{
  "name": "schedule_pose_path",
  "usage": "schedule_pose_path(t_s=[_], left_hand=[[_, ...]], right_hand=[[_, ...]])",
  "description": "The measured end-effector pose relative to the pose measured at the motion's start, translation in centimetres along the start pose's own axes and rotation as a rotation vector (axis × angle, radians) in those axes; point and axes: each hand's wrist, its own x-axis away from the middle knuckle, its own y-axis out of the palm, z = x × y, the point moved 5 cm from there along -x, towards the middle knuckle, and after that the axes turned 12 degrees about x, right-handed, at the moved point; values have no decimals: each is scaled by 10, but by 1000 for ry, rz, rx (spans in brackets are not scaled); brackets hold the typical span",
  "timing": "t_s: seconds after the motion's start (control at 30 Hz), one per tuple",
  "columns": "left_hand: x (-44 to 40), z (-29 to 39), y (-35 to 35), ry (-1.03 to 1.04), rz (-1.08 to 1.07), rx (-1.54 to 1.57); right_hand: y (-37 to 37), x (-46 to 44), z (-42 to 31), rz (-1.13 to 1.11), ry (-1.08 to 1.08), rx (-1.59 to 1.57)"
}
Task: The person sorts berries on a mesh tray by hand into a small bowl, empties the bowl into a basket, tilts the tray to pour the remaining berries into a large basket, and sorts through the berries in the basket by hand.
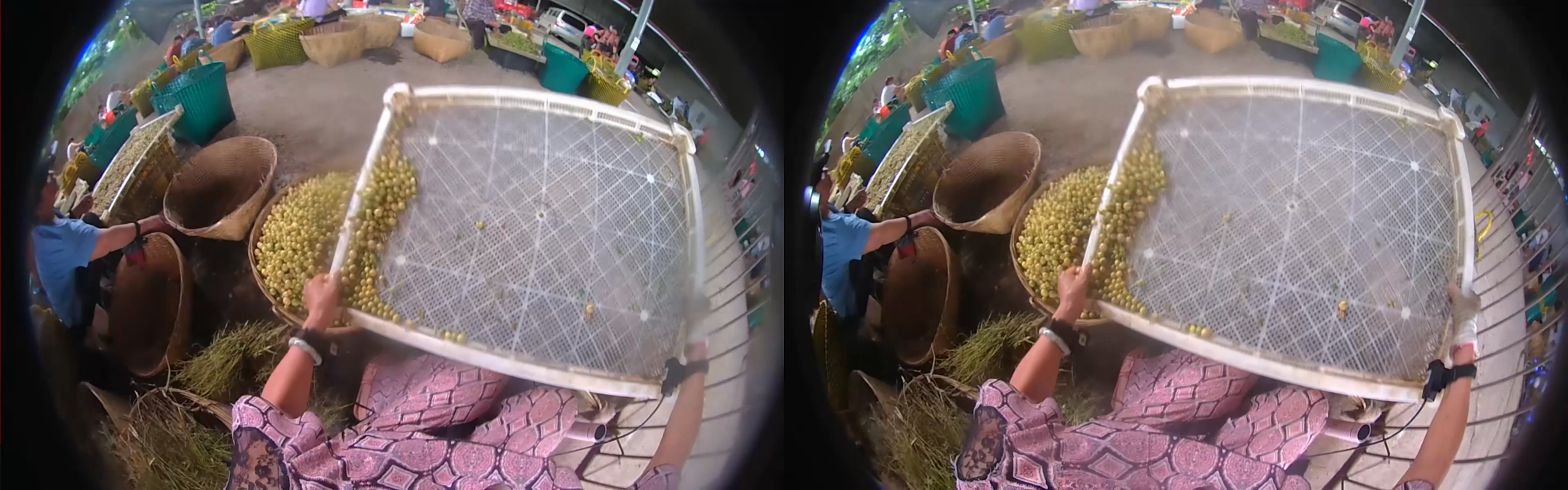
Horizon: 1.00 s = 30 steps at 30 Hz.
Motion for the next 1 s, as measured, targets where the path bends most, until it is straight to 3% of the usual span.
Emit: schedule_pose_path(t_s=[0.07, 0.1, 0.2, 0.23, 0.3, 0.33, 0.4, 0.47, 0.5, 0.53, 0.6, 0.63, 0.67, 0.73, 0.77, 0.8, 0.87, 0.9, 1.0], left_hand=[[5, 24, 6, 34, 15, 38], [15, 63, 1, -15, -17, 238], [-9, 54, -5, -35, -126, 136], [-6, 50, -7, -62, -128, 222], [-3, 45, -7, -106, -123, 401], [-7, 43, -14, -89, -103, 182], [-19, 31, 6, -35, -40, 266], [-28, 52, 17, -96, -77, 430], [-42, 47, 21, -63, -105, 486], [-57, 43, 20, -22, -122, 548], [-47, 89, 2, 748, -51, 4], [-46, 77, 8, 322, -188, 281], [-32, 73, 10, -119, -186, 546], [-28, 89, 10, -148, -142, 734], [-20, 96, 7, -184, 3, 820], [-34, 80, 14, -209, -60, 973], [-25, 65, 27, -96, 351, 1291], [-15, 66, 33, -84, 385, 1388], [20, 63, 62, -183, 480, 1585]], right_hand=[[10, 26, 8, -7, -13, -154], [6, 12, 7, 73, -37, -13], [-14, 18, -22, -44, -65, -81], [-17, 13, -16, -29, -135, 6], [-24, -2, 7, -50, -51, 104], [-30, 1, 18, 43, -114, 103], [-52, 8, 38, 122, -201, 13], [-44, 27, -18, 59, -290, -221], [-57, 50, -60, 16, -188, -234], [-65, 27, -50, -11, -220, -97], [-85, -8, -18, -51, -251, 42], [-91, -12, -12, -64, -255, 39], [-100, 9, -13, -62, -232, -114], [-112, 3, -40, -83, -184, -101], [-119, 0, -36, -99, -114, -105], [-129, -18, -14, -130, -57, -43], [-149, 0, -23, -105, -7, 42], [-160, 14, -38, -115, -47, 61], [-171, 64, -90, -111, -106, -207]])
